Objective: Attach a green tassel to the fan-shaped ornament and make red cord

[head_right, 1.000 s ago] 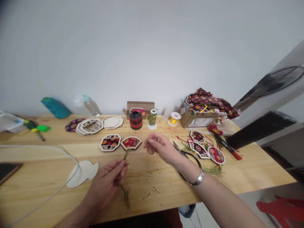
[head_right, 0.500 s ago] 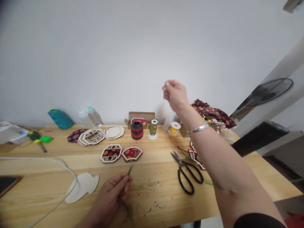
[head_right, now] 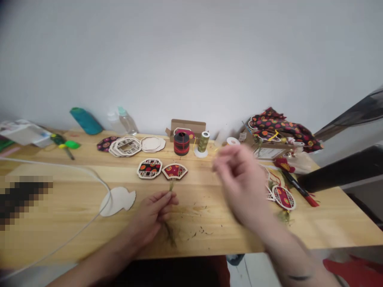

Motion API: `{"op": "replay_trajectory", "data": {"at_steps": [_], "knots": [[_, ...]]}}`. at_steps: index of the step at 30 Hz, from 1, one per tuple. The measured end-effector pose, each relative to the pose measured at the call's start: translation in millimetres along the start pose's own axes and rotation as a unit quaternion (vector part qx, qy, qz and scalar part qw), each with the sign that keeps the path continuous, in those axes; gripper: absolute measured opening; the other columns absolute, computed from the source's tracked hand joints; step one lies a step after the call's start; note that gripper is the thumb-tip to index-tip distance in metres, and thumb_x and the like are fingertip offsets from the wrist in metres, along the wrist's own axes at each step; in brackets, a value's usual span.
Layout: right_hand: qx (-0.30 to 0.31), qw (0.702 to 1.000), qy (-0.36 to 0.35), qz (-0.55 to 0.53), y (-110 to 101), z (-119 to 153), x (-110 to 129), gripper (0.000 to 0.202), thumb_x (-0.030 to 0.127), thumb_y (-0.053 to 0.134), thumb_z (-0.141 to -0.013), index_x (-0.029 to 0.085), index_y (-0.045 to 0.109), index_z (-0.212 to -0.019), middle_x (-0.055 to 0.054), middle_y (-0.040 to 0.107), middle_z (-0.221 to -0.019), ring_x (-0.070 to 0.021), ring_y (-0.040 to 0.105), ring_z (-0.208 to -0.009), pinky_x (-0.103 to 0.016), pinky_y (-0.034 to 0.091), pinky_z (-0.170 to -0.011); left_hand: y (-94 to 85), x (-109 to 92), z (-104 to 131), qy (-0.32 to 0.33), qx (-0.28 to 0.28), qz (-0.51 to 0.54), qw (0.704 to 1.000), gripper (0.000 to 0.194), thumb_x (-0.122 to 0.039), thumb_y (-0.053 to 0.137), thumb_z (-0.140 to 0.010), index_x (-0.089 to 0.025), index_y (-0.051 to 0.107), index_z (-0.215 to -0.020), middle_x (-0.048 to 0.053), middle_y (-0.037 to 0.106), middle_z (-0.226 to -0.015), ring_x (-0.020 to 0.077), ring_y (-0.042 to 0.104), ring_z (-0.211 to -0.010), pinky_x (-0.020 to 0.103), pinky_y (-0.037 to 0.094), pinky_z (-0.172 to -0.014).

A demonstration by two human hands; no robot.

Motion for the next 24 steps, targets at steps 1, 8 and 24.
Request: {"op": "replay_trajectory", "data": {"at_steps": [1,8,24], "knots": [[0.019,1.0,0.008,0.019,14.3,17.0,-11.6,0.01,0.018,0.061,-0.075,0.023,0.055,-0.082,0.002,0.063,-0.061,-0.0133,0.057,-0.051,-0.024,0.044,-0.05,2.5,1.3,1.0,-0.009,0.002,0.008,1.0,0.022,-0.029,0.075,-0.066,-0.01,0.064,-0.073,0.005,0.064,-0.068,0.0002,0.026,-0.042,0.015,0.016,-0.04],[0.081,0.983,-0.06,0.152,85.4,98.6,-47.7,0.012,0.017,0.046,-0.087,0.023,0.056,-0.082,-0.004,0.067,-0.074,-0.0165,0.063,-0.066,-0.027,0.046,-0.058,12.8,11.8,4.0,-0.04,0.035,0.022,0.998,0.012,-0.024,0.07,-0.072,-0.012,0.067,-0.07,-0.001,0.055,-0.059,0.0026,0.032,-0.045,0.017,0.02,-0.042],[0.083,0.994,0.036,0.068,78.9,112.3,-71.3,0.008,0.016,0.051,-0.083,0.021,0.053,-0.077,0.001,0.063,-0.066,-0.0118,0.058,-0.057,-0.022,0.043,-0.054,12.3,6.5,1.2,-0.013,0.015,0.029,0.999,0.012,-0.021,0.071,-0.07,-0.01,0.067,-0.071,0.004,0.063,-0.07,0.0005,0.031,-0.045,0.013,0.025,-0.04]]}}
Point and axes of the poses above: each hand's wrist, its own z-axis away from the middle knuckle, its own y-axis out of the palm, x = y × z, the point moved 8 cm from there along -z, towards the middle knuckle
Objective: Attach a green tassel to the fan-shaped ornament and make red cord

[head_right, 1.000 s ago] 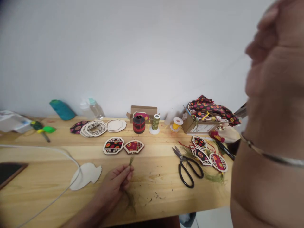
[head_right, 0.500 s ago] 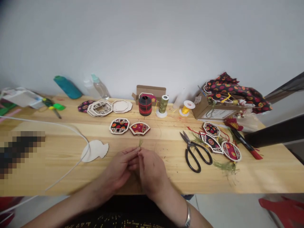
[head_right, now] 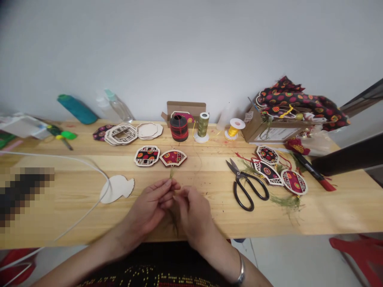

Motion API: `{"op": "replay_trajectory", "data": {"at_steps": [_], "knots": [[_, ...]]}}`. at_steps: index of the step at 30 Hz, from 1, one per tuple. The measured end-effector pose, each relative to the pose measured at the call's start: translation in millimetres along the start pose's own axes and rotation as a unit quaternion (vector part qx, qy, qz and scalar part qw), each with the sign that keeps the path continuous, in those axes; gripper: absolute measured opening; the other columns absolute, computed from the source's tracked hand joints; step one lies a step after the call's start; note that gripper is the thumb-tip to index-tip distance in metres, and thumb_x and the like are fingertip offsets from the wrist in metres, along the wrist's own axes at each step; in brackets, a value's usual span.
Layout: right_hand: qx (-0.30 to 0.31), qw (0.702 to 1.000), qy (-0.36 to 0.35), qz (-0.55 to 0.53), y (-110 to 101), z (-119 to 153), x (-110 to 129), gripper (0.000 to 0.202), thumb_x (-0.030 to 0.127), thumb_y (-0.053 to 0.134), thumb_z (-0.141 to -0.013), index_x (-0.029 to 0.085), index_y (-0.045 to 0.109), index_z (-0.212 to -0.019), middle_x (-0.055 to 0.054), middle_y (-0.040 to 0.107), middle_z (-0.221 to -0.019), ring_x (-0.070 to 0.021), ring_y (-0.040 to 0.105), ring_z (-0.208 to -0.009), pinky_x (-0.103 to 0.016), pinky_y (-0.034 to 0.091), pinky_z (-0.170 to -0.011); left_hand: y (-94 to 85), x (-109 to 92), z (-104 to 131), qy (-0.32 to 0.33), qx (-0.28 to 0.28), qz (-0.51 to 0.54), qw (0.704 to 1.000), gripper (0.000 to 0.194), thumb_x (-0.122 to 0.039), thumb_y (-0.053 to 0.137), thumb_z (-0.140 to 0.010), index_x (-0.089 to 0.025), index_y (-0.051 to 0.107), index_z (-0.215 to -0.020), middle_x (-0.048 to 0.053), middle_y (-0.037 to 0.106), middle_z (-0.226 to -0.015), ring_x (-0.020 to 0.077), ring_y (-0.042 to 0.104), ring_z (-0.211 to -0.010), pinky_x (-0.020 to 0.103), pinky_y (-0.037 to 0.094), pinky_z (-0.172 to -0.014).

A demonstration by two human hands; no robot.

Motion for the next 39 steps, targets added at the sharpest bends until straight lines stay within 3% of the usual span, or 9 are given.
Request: {"op": "replay_trajectory", "data": {"at_steps": [8,11,14,17,21,26,34,36,39], "knots": [[-0.047,0.941,0.194,-0.272,-18.5,-14.2,-38.6,0.017,0.022,0.064,-0.073,0.02,0.049,-0.08,0.003,0.063,-0.061,-0.0089,0.056,-0.052,-0.019,0.043,-0.05,-4.8,-10.7,0.6,0.046,-0.018,-0.031,0.998,0.013,-0.022,0.069,-0.073,-0.01,0.066,-0.074,0.005,0.064,-0.074,0.0012,0.029,-0.046,0.015,0.025,-0.042],[-0.05,0.915,0.225,-0.331,-24.3,-20.1,-42.2,0.021,0.023,0.067,-0.071,0.019,0.048,-0.08,0.004,0.064,-0.059,-0.006,0.049,-0.046,-0.017,0.039,-0.046,2.1,-6.9,3.6,0.028,0.01,-0.087,0.996,0.015,-0.025,0.068,-0.074,-0.01,0.067,-0.075,0.006,0.065,-0.083,0.0007,0.026,-0.046,0.016,0.022,-0.042],[-0.055,0.912,0.221,-0.341,-26.8,-23.7,-38.0,0.022,0.022,0.069,-0.07,0.019,0.048,-0.079,0.003,0.065,-0.059,-0.0055,0.049,-0.046,-0.017,0.039,-0.046,10.4,0.6,7.3,-0.002,0.05,-0.124,0.991,0.017,-0.029,0.068,-0.073,-0.012,0.067,-0.074,-0.002,0.054,-0.061,0.002,0.025,-0.045,0.017,0.02,-0.043],[-0.058,0.922,0.198,-0.329,-26.3,-25.1,-31.8,0.02,0.021,0.068,-0.071,0.019,0.049,-0.076,0.004,0.064,-0.057,-0.006,0.05,-0.046,-0.018,0.042,-0.047,15.7,8.6,9.8,-0.036,0.088,-0.152,0.984,0.018,-0.031,0.068,-0.073,-0.013,0.068,-0.072,-0.008,0.037,-0.047,0.0035,0.024,-0.044,0.018,0.02,-0.043],[-0.064,0.945,0.168,-0.274,-30.9,-24.1,-30.2,0.015,0.021,0.066,-0.072,0.019,0.052,-0.078,0.002,0.066,-0.062,-0.0078,0.055,-0.048,-0.019,0.044,-0.047,13.4,7.3,9.4,-0.035,0.092,-0.181,0.979,0.019,-0.031,0.064,-0.076,-0.012,0.068,-0.071,-0.004,0.046,-0.053,0.0035,0.027,-0.045,0.019,0.022,-0.044],[0.015,0.995,0.054,-0.078,-35.5,-23.1,-16.4,0.011,0.022,0.062,-0.077,0.02,0.067,-0.087,-0.003,0.07,-0.074,-0.0136,0.064,-0.066,-0.025,0.049,-0.06,7.0,-7.2,7.4,0.021,0.055,-0.171,0.984,0.018,-0.03,0.066,-0.075,-0.012,0.068,-0.069,-0.003,0.051,-0.057,0.0025,0.029,-0.045,0.018,0.024,-0.044],[0.042,0.998,0.04,0.003,-37.2,-18.5,-14.9,0.011,0.025,0.064,-0.078,0.023,0.074,-0.076,-0.001,0.074,-0.072,-0.0136,0.067,-0.064,-0.024,0.051,-0.061,6.4,-10.3,7.8,0.034,0.039,-0.182,0.982,0.019,-0.03,0.067,-0.074,-0.012,0.069,-0.069,-0.002,0.05,-0.056,0.0024,0.03,-0.045,0.018,0.026,-0.044],[0.009,0.999,0.051,0.009,-44.3,-20.1,-14.3,0.011,0.025,0.065,-0.077,0.02,0.074,-0.073,0.001,0.071,-0.061,-0.0109,0.062,-0.052,-0.021,0.048,-0.051,2.9,-15.2,7.7,0.052,0.01,-0.18,0.982,0.02,-0.031,0.068,-0.073,-0.012,0.071,-0.074,-0.005,0.044,-0.051,0.0033,0.03,-0.046,0.018,0.025,-0.044],[-0.114,0.991,0.047,0.057,-66.6,-20.9,-6.7,0.013,0.025,0.064,-0.077,0.017,0.072,-0.07,0.004,0.058,-0.043,-0.0073,0.047,-0.037,-0.019,0.038,-0.038,-3.4,-21.4,8.2,0.078,-0.034,-0.154,0.984,0.025,-0.032,0.068,-0.073,-0.012,0.073,-0.086,-0.008,0.032,-0.047,0.0041,0.027,-0.046,0.018,0.024,-0.044]]}}
Point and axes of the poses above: each hand's wrist, its own z-axis away from the middle knuckle, its own y-axis out of the palm, x = y × z, the point moved 8 cm from there along -z, towards the middle knuckle
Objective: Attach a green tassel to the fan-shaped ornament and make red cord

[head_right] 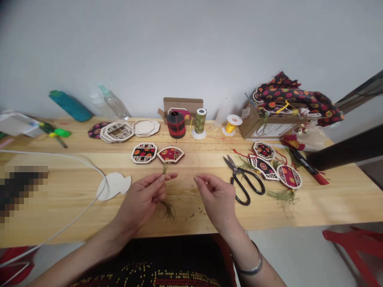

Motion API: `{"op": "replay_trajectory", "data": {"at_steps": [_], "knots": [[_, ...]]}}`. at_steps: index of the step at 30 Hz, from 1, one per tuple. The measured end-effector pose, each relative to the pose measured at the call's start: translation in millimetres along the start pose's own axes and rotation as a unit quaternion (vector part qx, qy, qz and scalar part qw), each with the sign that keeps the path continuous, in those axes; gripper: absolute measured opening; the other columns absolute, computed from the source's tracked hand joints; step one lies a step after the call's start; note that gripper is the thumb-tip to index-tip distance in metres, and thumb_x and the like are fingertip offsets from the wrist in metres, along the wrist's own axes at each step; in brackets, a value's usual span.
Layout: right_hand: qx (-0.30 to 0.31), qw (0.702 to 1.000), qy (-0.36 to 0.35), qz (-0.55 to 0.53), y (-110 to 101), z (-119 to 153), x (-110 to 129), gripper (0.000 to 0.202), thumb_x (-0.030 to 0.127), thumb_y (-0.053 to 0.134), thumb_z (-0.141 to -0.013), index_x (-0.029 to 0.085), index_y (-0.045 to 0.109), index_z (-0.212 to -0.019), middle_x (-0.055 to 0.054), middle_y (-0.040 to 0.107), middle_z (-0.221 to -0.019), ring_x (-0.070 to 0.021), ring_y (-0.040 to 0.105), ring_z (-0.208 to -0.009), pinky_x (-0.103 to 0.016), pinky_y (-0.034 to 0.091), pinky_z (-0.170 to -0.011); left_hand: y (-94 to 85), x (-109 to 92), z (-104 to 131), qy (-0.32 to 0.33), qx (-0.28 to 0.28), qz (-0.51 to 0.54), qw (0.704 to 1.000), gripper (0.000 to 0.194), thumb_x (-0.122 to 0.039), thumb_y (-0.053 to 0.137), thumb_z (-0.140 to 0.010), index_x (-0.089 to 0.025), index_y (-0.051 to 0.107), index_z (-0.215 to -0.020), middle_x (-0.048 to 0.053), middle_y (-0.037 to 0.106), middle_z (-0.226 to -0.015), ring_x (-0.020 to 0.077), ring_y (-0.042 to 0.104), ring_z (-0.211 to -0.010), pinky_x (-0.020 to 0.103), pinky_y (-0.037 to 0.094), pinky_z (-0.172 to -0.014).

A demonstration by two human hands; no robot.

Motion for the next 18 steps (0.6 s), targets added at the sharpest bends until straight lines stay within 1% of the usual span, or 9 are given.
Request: {"op": "replay_trajectory", "data": {"at_steps": [2,4,5,7,9,11,14,16,18], "knots": [[-0.083,0.994,-0.047,0.048,-12.0,1.9,12.6,0.013,0.024,0.063,-0.079,0.017,0.071,-0.071,0.004,0.054,-0.042,-0.0068,0.043,-0.037,-0.02,0.036,-0.039,2.4,4.0,0.4,-0.017,0.014,0.017,1.0,0.027,-0.033,0.068,-0.073,-0.01,0.073,-0.086,-0.008,0.03,-0.047,0.0037,0.023,-0.046,0.018,0.02,-0.043],[-0.119,0.978,-0.136,0.106,-11.4,9.3,31.4,0.01,0.021,0.063,-0.079,0.018,0.07,-0.073,0.003,0.057,-0.046,-0.0078,0.046,-0.041,-0.022,0.036,-0.043,8.7,11.6,1.7,-0.05,0.049,0.027,0.997,0.026,-0.033,0.067,-0.074,-0.008,0.072,-0.079,-0.007,0.035,-0.048,0.003,0.02,-0.045,0.018,0.016,-0.042],[-0.115,0.966,-0.189,0.132,-5.6,15.0,41.0,0.008,0.019,0.063,-0.079,0.019,0.069,-0.075,0.002,0.058,-0.047,-0.0085,0.046,-0.042,-0.023,0.036,-0.044,11.1,15.0,2.4,-0.063,0.062,0.034,0.995,0.025,-0.033,0.067,-0.074,-0.009,0.072,-0.077,-0.005,0.04,-0.051,0.0024,0.019,-0.045,0.018,0.014,-0.042],[-0.075,0.943,-0.279,0.166,11.9,28.3,54.4,0.006,0.016,0.063,-0.079,0.019,0.068,-0.081,0.001,0.061,-0.049,-0.0101,0.047,-0.044,-0.026,0.034,-0.046,14.1,19.5,3.4,-0.081,0.078,0.061,0.992,0.02,-0.03,0.069,-0.073,-0.01,0.071,-0.073,-0.003,0.047,-0.057,0.002,0.019,-0.046,0.018,0.013,-0.042],[-0.025,0.927,-0.33,0.174,28.0,40.5,59.0,0.009,0.014,0.062,-0.08,0.018,0.067,-0.086,0.001,0.062,-0.051,-0.0114,0.047,-0.046,-0.028,0.033,-0.047,16.1,20.9,3.7,-0.09,0.09,0.076,0.989,0.019,-0.03,0.069,-0.073,-0.011,0.07,-0.072,-0.003,0.046,-0.055,0.0022,0.02,-0.046,0.017,0.013,-0.042],[0.01,0.924,-0.342,0.171,37.4,48.1,57.9,0.009,0.014,0.06,-0.081,0.018,0.066,-0.088,0.001,0.063,-0.053,-0.0123,0.048,-0.048,-0.029,0.033,-0.049,15.5,20.0,3.3,-0.09,0.09,0.074,0.989,0.02,-0.03,0.068,-0.074,-0.01,0.071,-0.073,-0.001,0.051,-0.058,0.0018,0.02,-0.046,0.017,0.013,-0.042],[0.037,0.926,-0.338,0.165,41.8,52.2,55.6,0.006,0.017,0.059,-0.083,0.019,0.064,-0.083,0.001,0.062,-0.054,-0.0126,0.047,-0.05,-0.029,0.031,-0.05,12.8,17.7,2.8,-0.091,0.074,0.074,0.99,0.018,-0.028,0.068,-0.073,-0.01,0.071,-0.072,0.006,0.064,-0.073,0.0005,0.022,-0.045,0.016,0.015,-0.041],[0.045,0.927,-0.335,0.163,42.0,52.1,56.4,0.007,0.018,0.058,-0.084,0.019,0.063,-0.079,0.001,0.061,-0.053,-0.0125,0.046,-0.05,-0.029,0.029,-0.05,11.8,16.7,3.0,-0.093,0.066,0.08,0.99,0.017,-0.027,0.069,-0.072,-0.01,0.071,-0.071,0.008,0.067,-0.076,0.0001,0.023,-0.045,0.016,0.016,-0.041],[0.046,0.927,-0.335,0.16,41.5,51.2,58.4,0.01,0.018,0.058,-0.085,0.019,0.062,-0.075,0.001,0.06,-0.052,-0.0122,0.045,-0.049,-0.029,0.028,-0.049,11.2,16.0,3.1,-0.093,0.06,0.084,0.99,0.017,-0.026,0.07,-0.071,-0.01,0.071,-0.071,0.007,0.067,-0.074,-0.0001,0.023,-0.044,0.015,0.016,-0.041]]}}
Point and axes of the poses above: each hand's wrist, its own z-axis away from the middle knuckle, its own y-axis out of the palm, x = y × z, the point moved 8 cm from there along -z, towards the middle knuckle
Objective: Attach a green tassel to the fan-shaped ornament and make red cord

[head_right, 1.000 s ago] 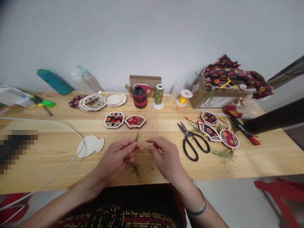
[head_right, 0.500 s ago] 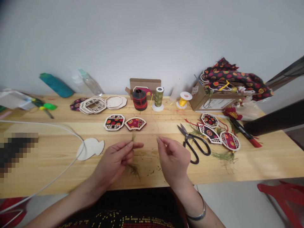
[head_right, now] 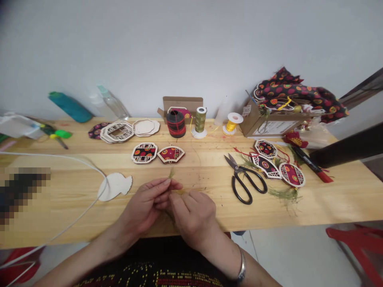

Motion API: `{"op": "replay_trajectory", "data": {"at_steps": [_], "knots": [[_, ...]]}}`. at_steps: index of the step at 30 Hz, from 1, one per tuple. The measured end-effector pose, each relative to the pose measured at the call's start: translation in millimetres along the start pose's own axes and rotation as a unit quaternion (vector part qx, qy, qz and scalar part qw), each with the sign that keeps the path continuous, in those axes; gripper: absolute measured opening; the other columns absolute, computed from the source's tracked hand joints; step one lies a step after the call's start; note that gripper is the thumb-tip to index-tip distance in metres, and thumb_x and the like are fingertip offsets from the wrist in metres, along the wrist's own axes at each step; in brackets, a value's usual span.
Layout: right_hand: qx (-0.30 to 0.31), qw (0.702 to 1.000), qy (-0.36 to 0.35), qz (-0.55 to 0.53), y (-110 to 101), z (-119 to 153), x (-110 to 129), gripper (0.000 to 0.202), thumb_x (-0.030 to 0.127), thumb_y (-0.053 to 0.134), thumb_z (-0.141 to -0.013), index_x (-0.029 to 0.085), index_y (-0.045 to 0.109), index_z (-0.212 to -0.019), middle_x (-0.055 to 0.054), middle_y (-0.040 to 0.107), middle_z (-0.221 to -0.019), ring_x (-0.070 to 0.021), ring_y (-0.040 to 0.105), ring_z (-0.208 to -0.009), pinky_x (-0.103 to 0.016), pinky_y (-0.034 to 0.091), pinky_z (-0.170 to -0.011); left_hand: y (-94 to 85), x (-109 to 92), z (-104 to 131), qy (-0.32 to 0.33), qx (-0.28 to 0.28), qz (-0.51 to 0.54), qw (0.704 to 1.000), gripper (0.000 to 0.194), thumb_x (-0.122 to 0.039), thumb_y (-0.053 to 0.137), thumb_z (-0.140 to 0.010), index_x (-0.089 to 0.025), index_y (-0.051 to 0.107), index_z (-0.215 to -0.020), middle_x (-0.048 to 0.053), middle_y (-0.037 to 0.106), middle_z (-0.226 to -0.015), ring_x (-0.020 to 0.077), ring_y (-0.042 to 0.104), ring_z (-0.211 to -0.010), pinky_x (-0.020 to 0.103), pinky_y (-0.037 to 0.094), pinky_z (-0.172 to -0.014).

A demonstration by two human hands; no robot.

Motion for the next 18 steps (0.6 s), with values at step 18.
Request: {"op": "replay_trajectory", "data": {"at_steps": [18], "knots": [[0.03,0.999,0.016,-0.009,7.9,3.2,-2.4,0.016,0.017,0.053,-0.087,0.02,0.062,-0.074,0.001,0.06,-0.055,-0.013,0.044,-0.051,-0.03,0.029,-0.05,-3.6,-8.9,3.6,0.078,-0.038,-0.126,0.988,0.02,-0.033,0.065,-0.075,-0.015,0.07,-0.073,-0.004,0.046,-0.05,0.0062,0.035,-0.047,0.019,0.029,-0.045]]}}
Point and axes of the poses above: each hand's wrist, its own z-axis away from the middle knuckle, its own y-axis out of the palm, x = y × z, the point moved 8 cm from there along -z, towards the middle knuckle
